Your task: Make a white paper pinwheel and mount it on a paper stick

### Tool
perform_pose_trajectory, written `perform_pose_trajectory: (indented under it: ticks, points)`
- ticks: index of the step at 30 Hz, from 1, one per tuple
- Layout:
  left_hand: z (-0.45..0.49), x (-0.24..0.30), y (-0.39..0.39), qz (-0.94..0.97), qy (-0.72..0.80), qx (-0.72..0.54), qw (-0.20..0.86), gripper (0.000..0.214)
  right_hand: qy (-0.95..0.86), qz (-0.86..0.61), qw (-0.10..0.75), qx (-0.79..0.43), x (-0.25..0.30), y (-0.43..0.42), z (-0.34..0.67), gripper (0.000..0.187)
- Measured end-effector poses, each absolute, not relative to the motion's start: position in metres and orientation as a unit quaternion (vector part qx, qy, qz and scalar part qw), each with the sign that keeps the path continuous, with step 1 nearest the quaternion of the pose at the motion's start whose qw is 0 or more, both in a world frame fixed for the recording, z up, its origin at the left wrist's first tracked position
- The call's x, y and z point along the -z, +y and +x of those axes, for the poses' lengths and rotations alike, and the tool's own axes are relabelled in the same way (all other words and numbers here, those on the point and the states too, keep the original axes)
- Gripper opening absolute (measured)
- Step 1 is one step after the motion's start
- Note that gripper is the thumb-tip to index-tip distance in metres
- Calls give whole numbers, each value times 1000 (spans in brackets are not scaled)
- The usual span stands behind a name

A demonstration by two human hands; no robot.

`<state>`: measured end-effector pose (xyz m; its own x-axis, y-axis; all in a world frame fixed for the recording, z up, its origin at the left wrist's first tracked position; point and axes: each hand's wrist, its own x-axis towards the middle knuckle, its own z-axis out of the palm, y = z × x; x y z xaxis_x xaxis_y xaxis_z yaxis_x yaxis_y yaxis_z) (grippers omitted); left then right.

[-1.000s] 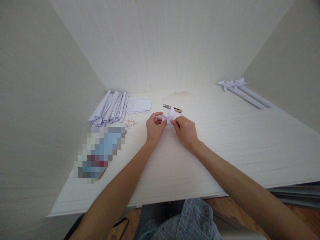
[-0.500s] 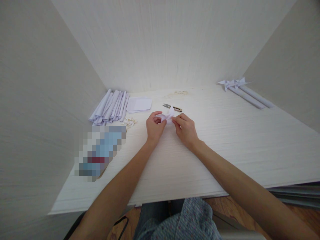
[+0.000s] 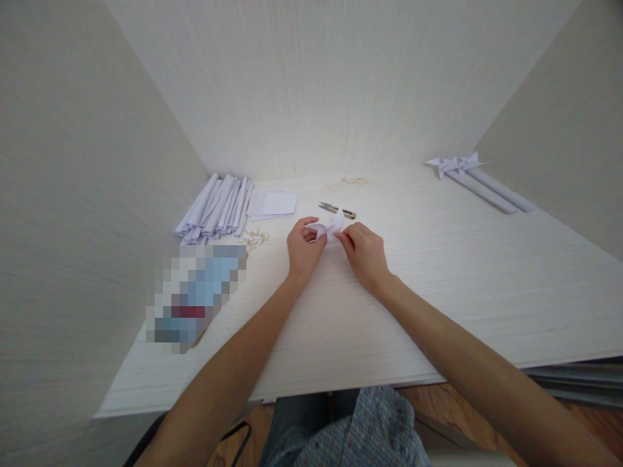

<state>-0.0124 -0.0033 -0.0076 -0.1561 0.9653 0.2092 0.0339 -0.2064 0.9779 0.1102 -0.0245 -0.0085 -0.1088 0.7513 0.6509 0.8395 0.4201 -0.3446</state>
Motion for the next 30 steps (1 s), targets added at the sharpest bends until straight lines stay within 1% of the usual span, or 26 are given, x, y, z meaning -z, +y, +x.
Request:
perform_pose_trajectory:
  ticks: [6, 12, 18, 30]
  points:
    - [-13, 6, -3, 503, 494, -585, 401, 33, -754, -506, 418, 31, 9, -24, 111, 18]
    - [-12, 7, -3, 514, 487, -583, 399, 33, -747, -533, 395, 40, 8, -24, 110, 23]
    - [-12, 6, -3, 503, 484, -587, 411, 33, -748, -509, 425, 27, 9, -24, 110, 16]
    - [-12, 4, -4, 476, 480, -601, 427, 34, -723, -516, 459, -13, 8, -23, 112, 15]
